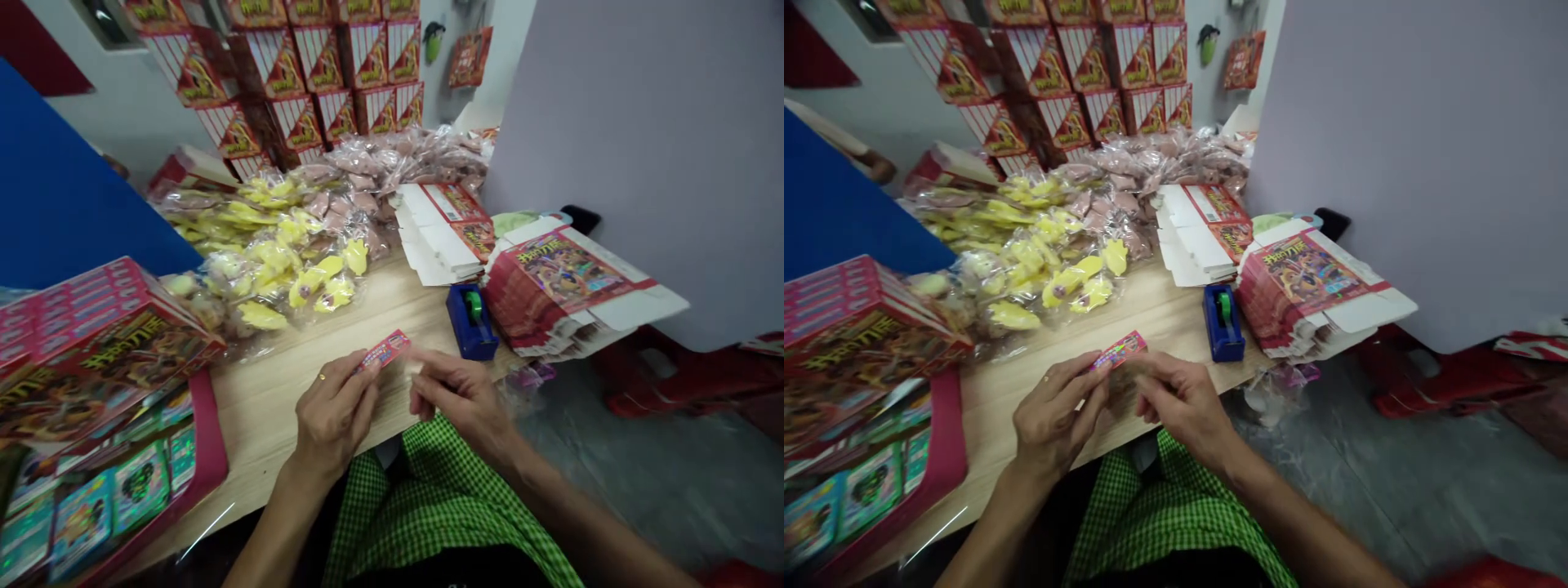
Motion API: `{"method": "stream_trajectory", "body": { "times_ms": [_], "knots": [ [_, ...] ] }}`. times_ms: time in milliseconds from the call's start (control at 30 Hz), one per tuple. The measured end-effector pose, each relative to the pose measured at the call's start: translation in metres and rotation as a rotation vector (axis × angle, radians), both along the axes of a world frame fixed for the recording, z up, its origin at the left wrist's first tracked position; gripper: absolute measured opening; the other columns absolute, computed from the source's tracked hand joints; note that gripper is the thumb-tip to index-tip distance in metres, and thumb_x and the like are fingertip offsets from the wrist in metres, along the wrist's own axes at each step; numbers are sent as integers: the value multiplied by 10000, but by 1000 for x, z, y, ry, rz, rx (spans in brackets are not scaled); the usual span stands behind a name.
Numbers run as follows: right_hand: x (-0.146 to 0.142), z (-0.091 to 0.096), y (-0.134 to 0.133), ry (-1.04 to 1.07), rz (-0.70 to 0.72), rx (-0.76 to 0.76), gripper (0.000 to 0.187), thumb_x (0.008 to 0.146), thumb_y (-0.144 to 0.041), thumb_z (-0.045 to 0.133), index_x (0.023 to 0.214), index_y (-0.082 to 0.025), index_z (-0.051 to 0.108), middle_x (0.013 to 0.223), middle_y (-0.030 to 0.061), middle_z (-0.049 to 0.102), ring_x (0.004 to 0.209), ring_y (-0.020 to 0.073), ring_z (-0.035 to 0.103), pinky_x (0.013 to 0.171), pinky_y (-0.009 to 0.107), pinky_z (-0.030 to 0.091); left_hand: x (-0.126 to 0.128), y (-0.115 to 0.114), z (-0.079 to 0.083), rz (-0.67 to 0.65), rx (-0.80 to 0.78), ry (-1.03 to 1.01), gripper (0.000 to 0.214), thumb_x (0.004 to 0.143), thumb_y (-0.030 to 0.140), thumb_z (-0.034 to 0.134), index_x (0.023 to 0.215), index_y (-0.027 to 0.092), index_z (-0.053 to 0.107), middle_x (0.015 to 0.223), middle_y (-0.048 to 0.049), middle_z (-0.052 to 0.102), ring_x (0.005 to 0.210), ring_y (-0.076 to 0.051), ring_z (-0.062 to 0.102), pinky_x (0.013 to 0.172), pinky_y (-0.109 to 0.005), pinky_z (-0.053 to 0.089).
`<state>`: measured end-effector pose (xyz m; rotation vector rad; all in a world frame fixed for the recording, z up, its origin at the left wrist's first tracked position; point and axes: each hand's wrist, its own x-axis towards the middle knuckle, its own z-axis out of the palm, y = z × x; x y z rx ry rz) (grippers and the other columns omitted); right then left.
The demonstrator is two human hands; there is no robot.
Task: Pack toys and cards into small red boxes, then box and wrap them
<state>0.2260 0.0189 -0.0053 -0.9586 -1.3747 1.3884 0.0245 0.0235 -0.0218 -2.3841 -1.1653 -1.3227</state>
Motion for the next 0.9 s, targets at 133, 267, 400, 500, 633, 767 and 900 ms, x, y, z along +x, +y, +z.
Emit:
{"method": "stream_trajectory", "body": {
  "times_ms": [133, 267, 400, 500, 633, 767, 900],
  "knots": [
    [-29, 5, 14, 121, 77, -131, 759, 871, -335, 671, 1562, -145, 420, 612, -53, 659, 481, 109, 541, 496, 254, 476, 1, -2, 0, 45, -30, -93, 278, 904, 134, 678, 1170, 192, 622, 1030, -87, 781, 893, -201, 770, 783, -289, 625],
    [-35, 0, 21, 107, 29, -171, 841, 855, -350, 679, 1582, -86, 351, 588, -52, 660, 466, 116, 557, 473, 248, 473, 1, -1, -1, 44, -59, -112, 316, 914, 156, 680, 1215, 194, 592, 1027, -77, 764, 887, -186, 753, 784, -280, 617],
    [-36, -6, 22, 95, 19, -146, 833, 859, -314, 657, 1588, -101, 314, 573, -63, 651, 450, 117, 561, 467, 241, 468, -4, 2, 4, -54, -143, -66, 228, 940, 144, 636, 1155, 205, 680, 1050, -87, 736, 921, -188, 728, 781, -300, 614],
    [-38, -12, 21, 147, -1, -134, 886, 856, -279, 640, 1611, -113, 208, 602, -66, 657, 487, 122, 580, 498, 243, 483, -7, 6, 15, -112, -295, -124, 204, 942, 173, 642, 1133, 198, 709, 1035, -86, 724, 868, -163, 715, 707, -257, 589],
    [-44, -22, 17, 164, -80, -99, 845, 857, -246, 608, 1598, -143, 214, 626, -73, 644, 533, 132, 599, 545, 267, 509, -10, 16, 34, -198, -532, -183, 149, 905, 245, 700, 1040, 187, 728, 937, -54, 720, 779, -145, 680, 664, -241, 541],
    [-49, -26, 17, 152, -140, -70, 801, 872, -281, 616, 1577, -136, 264, 609, -71, 634, 538, 144, 612, 554, 280, 521, -9, 31, 48, -112, -684, -127, 99, 869, 288, 737, 861, 190, 726, 781, -10, 698, 641, -129, 608, 575, -233, 454],
    [-50, -24, 19, 247, -99, -172, 870, 837, -306, 627, 1582, -124, 217, 620, -60, 659, 521, 152, 618, 529, 271, 515, 2, 37, 64, -57, -813, 44, 73, 855, 200, 695, 783, 194, 692, 701, 9, 690, 610, -137, 607, 580, -240, 429]
  ]
}}
